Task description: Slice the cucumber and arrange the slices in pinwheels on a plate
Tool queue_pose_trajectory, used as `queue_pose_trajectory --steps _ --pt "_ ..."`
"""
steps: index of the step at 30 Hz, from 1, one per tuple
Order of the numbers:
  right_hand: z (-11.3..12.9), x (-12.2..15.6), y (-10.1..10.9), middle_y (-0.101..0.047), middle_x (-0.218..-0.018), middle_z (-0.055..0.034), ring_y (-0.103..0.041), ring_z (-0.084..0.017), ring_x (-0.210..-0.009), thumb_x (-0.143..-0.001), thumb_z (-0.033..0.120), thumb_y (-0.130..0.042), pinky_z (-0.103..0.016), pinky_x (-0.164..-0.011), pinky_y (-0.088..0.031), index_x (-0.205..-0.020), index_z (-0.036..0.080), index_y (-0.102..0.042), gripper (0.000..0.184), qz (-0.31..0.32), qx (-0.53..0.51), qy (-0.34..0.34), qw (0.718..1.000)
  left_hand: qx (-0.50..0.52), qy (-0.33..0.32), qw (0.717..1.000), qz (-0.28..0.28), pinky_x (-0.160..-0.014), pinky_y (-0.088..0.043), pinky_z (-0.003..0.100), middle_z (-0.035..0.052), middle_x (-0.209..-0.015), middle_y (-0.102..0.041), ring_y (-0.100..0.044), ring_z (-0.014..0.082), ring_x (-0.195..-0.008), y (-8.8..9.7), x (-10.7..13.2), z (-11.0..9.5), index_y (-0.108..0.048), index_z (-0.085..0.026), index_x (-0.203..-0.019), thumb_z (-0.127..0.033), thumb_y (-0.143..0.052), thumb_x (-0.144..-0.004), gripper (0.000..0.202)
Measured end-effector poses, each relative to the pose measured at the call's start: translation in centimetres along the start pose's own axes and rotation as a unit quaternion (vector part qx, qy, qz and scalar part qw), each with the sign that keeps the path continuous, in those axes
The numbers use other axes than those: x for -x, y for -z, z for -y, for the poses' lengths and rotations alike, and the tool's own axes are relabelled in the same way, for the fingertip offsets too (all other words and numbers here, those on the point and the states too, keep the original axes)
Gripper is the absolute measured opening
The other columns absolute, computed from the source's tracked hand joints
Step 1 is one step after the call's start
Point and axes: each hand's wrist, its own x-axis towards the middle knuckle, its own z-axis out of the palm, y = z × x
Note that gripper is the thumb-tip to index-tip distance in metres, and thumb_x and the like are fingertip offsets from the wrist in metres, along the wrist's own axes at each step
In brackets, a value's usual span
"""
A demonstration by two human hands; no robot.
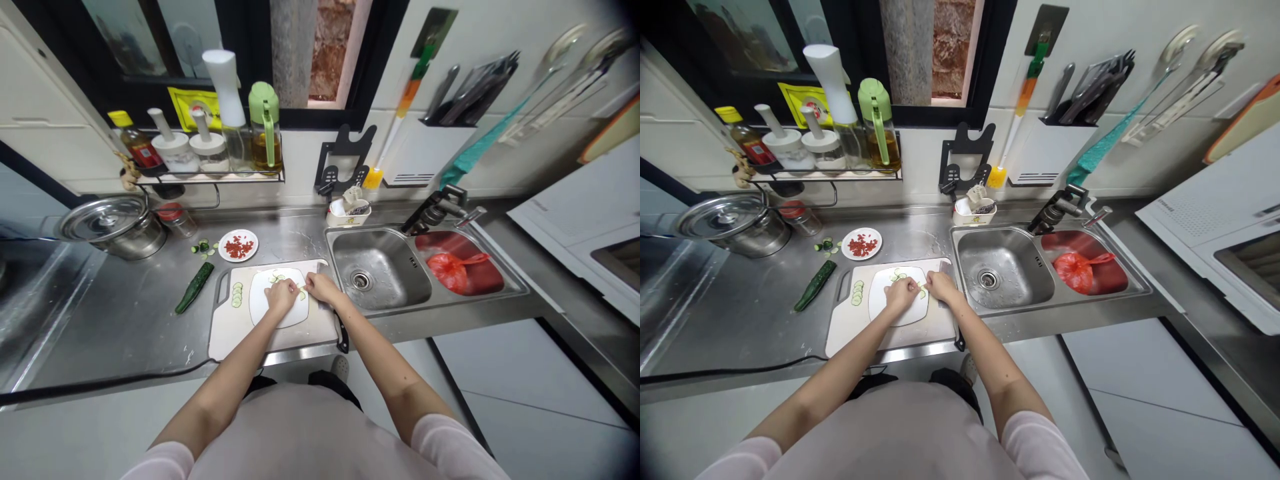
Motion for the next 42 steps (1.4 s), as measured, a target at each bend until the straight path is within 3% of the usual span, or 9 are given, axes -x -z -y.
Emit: queue_pose_trajectory --steps 12,20,28,33,37,42 --pt "0.8 2.0 -1.3 -0.066 -0.09 -0.0039 -0.058 -0.016 -0.081 -0.086 0.032 -0.061 -0.023 -0.063 -0.03 -0.108 0.02 -0.054 0.026 -0.019 -0.012 -0.046 0.999 -0.006 -0.011 1.0 -0.018 -0.089 -0.033 0.041 0.0023 -0.097 -0.071 -0.061 0.0239 -0.1 -0.4 0.2 0.2 -0.066 -0.024 -0.084 -0.033 -0.057 -0.084 0.013" --pt "1.0 2.4 -1.3 -0.065 -0.088 -0.0027 -0.057 -0.016 -0.077 -0.087 0.03 -0.06 -0.023 -0.064 -0.031 -0.106 0.02 -0.053 0.023 -0.029 -0.035 -0.045 0.998 -0.004 -0.008 1.0 -0.018 -0.088 -0.032 0.039 0.0033 -0.099 -0.072 -0.06 0.0242 -0.101 -0.3 0.5 0.1 -0.066 -0.025 -0.087 -0.035 -0.057 -0.085 0.014" --pt "0.4 2.5 -1.0 -0.064 -0.083 -0.0025 -0.057 -0.017 -0.075 -0.092 0.031 -0.05 -0.024 -0.067 -0.035 -0.106 0.019 -0.054 0.019 -0.076 -0.08 -0.063 0.992 0.065 0.005 0.997 -0.044 -0.089 -0.032 0.038 0.0003 -0.094 -0.072 -0.062 0.0223 -0.095 0.6 1.5 0.6 -0.065 -0.027 -0.092 -0.033 -0.051 -0.089 0.016" --pt "0.2 3.0 -0.9 -0.064 -0.084 -0.0043 -0.058 -0.018 -0.077 -0.092 0.027 -0.046 -0.026 -0.069 -0.038 -0.105 0.019 -0.056 0.019 -0.119 -0.102 -0.068 0.985 0.124 0.039 0.987 -0.091 -0.092 -0.033 0.037 -0.0022 -0.091 -0.07 -0.062 0.0188 -0.09 1.8 2.9 2.8 -0.064 -0.029 -0.099 -0.038 -0.052 -0.088 0.019" --pt "0.7 3.6 -1.1 -0.064 -0.084 -0.0045 -0.058 -0.018 -0.077 -0.091 0.027 -0.044 -0.026 -0.07 -0.039 -0.106 0.02 -0.058 0.021 -0.129 -0.1 -0.039 0.986 0.145 0.078 0.977 -0.137 -0.092 -0.036 0.035 -0.0027 -0.089 -0.069 -0.06 0.0151 -0.075 3.0 4.2 5.9 -0.064 -0.029 -0.102 -0.042 -0.053 -0.086 0.024" --pt "1.5 4.4 -1.3 -0.063 -0.078 -0.0034 -0.058 -0.018 -0.074 -0.091 0.03 -0.041 -0.025 -0.067 -0.039 -0.102 0.019 -0.06 0.024 -0.154 -0.121 -0.019 0.98 0.144 0.132 0.962 -0.192 -0.088 -0.038 0.035 -0.0006 -0.086 -0.07 -0.062 0.0182 -0.079 4.9 5.6 10.2 -0.065 -0.027 -0.101 -0.04 -0.052 -0.085 0.025"
